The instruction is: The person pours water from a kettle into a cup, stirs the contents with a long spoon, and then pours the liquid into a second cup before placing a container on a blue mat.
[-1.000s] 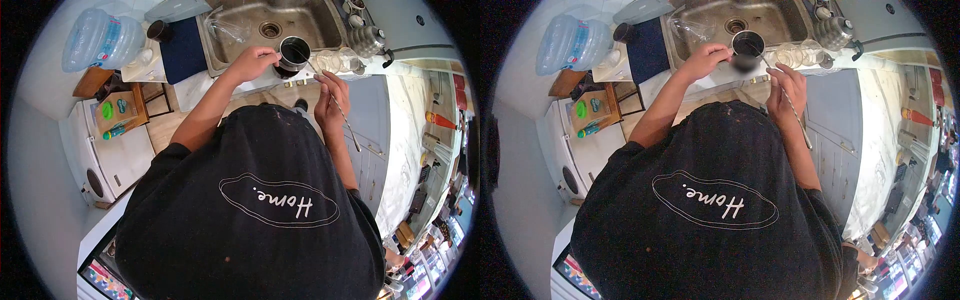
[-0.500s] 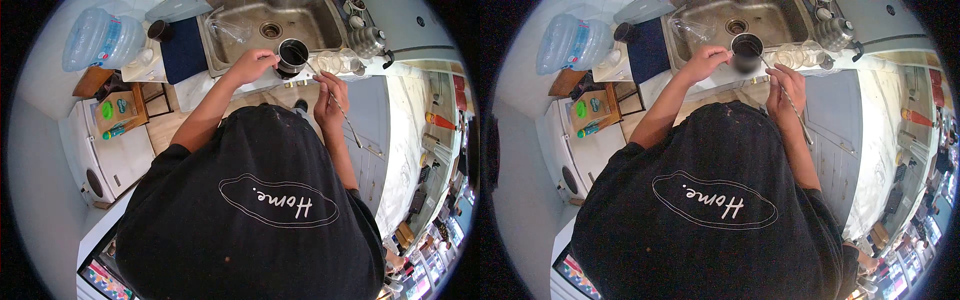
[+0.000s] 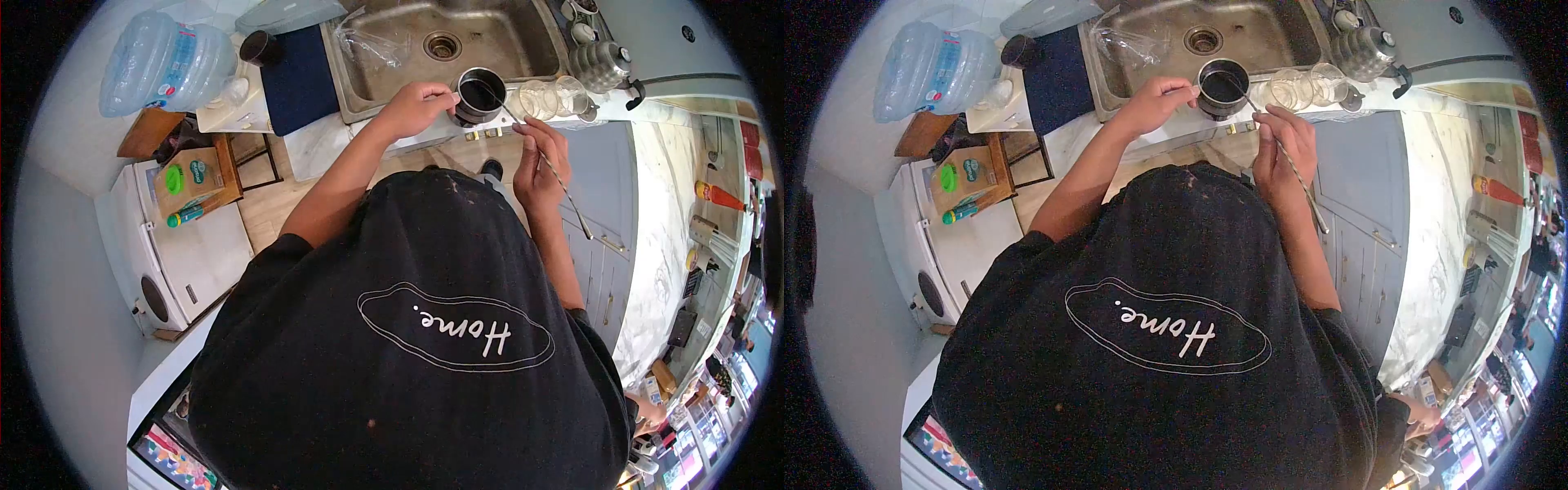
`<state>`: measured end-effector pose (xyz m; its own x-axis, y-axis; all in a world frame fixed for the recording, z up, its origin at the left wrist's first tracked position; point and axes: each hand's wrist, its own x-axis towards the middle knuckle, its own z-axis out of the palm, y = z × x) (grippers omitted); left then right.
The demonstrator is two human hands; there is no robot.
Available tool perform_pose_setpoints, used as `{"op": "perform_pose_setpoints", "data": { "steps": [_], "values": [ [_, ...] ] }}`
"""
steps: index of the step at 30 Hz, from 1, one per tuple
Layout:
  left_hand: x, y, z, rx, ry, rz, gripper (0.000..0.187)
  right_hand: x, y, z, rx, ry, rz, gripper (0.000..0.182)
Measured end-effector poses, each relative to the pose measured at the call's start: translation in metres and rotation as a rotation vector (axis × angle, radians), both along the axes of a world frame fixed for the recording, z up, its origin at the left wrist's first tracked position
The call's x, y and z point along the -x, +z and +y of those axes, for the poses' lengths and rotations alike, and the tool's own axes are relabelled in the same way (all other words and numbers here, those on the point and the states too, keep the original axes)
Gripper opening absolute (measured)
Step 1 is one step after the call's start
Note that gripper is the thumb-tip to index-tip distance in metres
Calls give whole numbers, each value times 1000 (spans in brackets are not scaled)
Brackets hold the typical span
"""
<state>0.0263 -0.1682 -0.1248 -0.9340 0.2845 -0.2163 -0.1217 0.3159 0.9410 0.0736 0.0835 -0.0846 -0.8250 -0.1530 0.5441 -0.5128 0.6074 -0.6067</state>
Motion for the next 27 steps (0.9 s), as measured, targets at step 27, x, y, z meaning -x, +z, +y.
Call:
{"op": "perform_pose_setpoints", "data": {
  "steps": [27],
  "values": [
    [0, 11, -1, 23, 7, 26, 35, 4, 6, -4, 19, 10, 20, 9]
  ]
}}
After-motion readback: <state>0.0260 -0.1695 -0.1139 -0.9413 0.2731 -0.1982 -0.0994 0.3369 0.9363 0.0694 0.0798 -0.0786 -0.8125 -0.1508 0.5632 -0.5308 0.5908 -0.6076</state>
